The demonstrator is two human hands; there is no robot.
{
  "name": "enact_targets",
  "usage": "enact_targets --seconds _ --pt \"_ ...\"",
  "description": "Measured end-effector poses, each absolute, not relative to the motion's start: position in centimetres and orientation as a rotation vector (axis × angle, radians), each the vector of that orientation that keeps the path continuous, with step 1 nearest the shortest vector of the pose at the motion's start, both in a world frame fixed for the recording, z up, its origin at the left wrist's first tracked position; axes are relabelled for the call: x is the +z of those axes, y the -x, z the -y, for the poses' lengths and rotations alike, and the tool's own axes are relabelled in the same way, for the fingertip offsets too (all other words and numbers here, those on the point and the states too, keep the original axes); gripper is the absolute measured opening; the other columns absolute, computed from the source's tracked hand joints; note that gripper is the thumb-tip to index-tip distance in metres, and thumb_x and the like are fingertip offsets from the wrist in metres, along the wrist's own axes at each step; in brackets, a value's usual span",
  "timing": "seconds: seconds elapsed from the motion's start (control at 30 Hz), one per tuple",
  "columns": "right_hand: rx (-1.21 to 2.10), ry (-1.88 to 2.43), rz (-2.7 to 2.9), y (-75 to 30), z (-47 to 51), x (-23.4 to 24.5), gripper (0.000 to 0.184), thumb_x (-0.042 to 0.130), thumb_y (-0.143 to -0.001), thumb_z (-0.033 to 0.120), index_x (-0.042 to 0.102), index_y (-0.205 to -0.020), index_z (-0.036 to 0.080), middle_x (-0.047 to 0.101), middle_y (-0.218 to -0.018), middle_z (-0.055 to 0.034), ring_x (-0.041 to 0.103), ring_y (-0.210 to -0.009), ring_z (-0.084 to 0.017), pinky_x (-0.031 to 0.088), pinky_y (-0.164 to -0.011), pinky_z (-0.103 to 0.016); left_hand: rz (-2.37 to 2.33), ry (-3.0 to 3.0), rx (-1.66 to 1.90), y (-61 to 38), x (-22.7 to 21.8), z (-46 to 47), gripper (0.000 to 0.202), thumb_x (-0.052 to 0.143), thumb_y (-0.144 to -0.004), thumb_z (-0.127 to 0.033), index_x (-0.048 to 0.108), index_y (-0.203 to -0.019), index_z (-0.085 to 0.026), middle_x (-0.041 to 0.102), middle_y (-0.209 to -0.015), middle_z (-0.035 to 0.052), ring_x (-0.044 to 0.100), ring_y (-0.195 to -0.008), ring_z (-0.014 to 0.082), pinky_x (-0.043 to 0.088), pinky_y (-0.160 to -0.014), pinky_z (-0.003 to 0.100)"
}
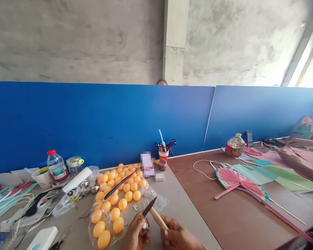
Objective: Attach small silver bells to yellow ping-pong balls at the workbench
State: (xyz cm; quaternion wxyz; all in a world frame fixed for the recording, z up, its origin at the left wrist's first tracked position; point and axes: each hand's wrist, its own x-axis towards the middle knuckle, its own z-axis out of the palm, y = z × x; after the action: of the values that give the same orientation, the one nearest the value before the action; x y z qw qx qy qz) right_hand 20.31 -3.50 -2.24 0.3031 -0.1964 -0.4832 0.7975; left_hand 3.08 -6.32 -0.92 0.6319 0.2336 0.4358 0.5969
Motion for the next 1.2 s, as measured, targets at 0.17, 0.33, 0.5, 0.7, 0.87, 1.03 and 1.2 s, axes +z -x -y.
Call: enact_targets --seconds 0.17,0.33,0.5,0.7,0.87,1.03,1.2 --pt "2.104 0.542 1.168 -20.4 3.4 -2.8 0.057 0.076 -0.067 0.041 0.057 -0.114 0.013 0.052 -0.054 0.0077 0.034 -0.03 -0.002 0.019 -0.032 -0.017 -0.986 -0.415 1.441 -2.8 -2.3 5.6 0.068 0.087 -0.042 -0.045 0.06 -0.099 -0.018 0.064 -0.066 -0.0016 0.057 -0.049 0.0129 0.036 -0.045 0.022" --pt "2.113 0.521 1.162 -20.1 3.6 -2.4 0.06 0.075 -0.066 0.041 0.058 -0.115 0.012 0.049 -0.052 0.0078 0.031 -0.032 -0.002 0.018 -0.034 -0.017 -0.982 -0.423 1.415 -2.5 -3.0 5.5 0.062 0.088 -0.044 -0.039 0.061 -0.095 -0.017 0.063 -0.072 0.0001 0.059 -0.054 0.0134 0.037 -0.048 0.023" --pt "2.086 0.597 1.242 -20.2 3.4 -2.4 0.057 0.075 -0.065 0.033 0.059 -0.116 0.012 0.051 -0.054 0.0061 0.033 -0.037 -0.002 0.02 -0.038 -0.016 -0.953 -0.55 1.35 -2.4 -2.5 6.0 0.061 0.089 -0.049 -0.042 0.063 -0.099 -0.019 0.063 -0.077 0.0004 0.061 -0.061 0.0148 0.039 -0.054 0.024" --pt "2.086 0.574 1.25 -20.4 3.2 -2.6 0.056 0.076 -0.065 0.039 0.061 -0.111 0.011 0.051 -0.057 0.0049 0.034 -0.04 -0.002 0.02 -0.039 -0.017 -1.014 -0.605 1.44 -2.6 -3.4 6.0 0.069 0.091 -0.043 -0.045 0.064 -0.101 -0.021 0.059 -0.078 -0.0017 0.058 -0.061 0.0121 0.039 -0.056 0.024" --pt "2.076 0.54 1.147 -20.3 3.4 -2.4 0.055 0.074 -0.067 0.039 0.06 -0.113 0.012 0.048 -0.055 0.0073 0.03 -0.037 -0.002 0.019 -0.036 -0.017 -1.016 -0.595 1.404 -2.3 -3.5 5.9 0.067 0.09 -0.045 -0.046 0.064 -0.102 -0.022 0.06 -0.083 0.0 0.06 -0.066 0.0134 0.042 -0.06 0.025" --pt "2.113 0.531 1.233 -20.3 3.5 -2.1 0.056 0.076 -0.066 0.036 0.059 -0.113 0.011 0.052 -0.056 0.0066 0.034 -0.035 -0.001 0.018 -0.035 -0.015 -1.03 -0.628 1.419 -2.2 -3.4 5.8 0.066 0.091 -0.043 -0.044 0.066 -0.099 -0.02 0.06 -0.08 0.0006 0.058 -0.065 0.0138 0.041 -0.057 0.024" --pt "2.135 0.513 1.207 -20.2 3.7 -1.7 0.058 0.076 -0.067 0.039 0.058 -0.114 0.012 0.051 -0.053 0.0081 0.034 -0.03 -0.002 0.018 -0.031 -0.017 -1.056 -0.658 1.413 -2.2 -3.7 5.8 0.061 0.091 -0.046 -0.038 0.066 -0.098 -0.018 0.064 -0.081 0.0027 0.06 -0.068 0.0159 0.045 -0.06 0.026"
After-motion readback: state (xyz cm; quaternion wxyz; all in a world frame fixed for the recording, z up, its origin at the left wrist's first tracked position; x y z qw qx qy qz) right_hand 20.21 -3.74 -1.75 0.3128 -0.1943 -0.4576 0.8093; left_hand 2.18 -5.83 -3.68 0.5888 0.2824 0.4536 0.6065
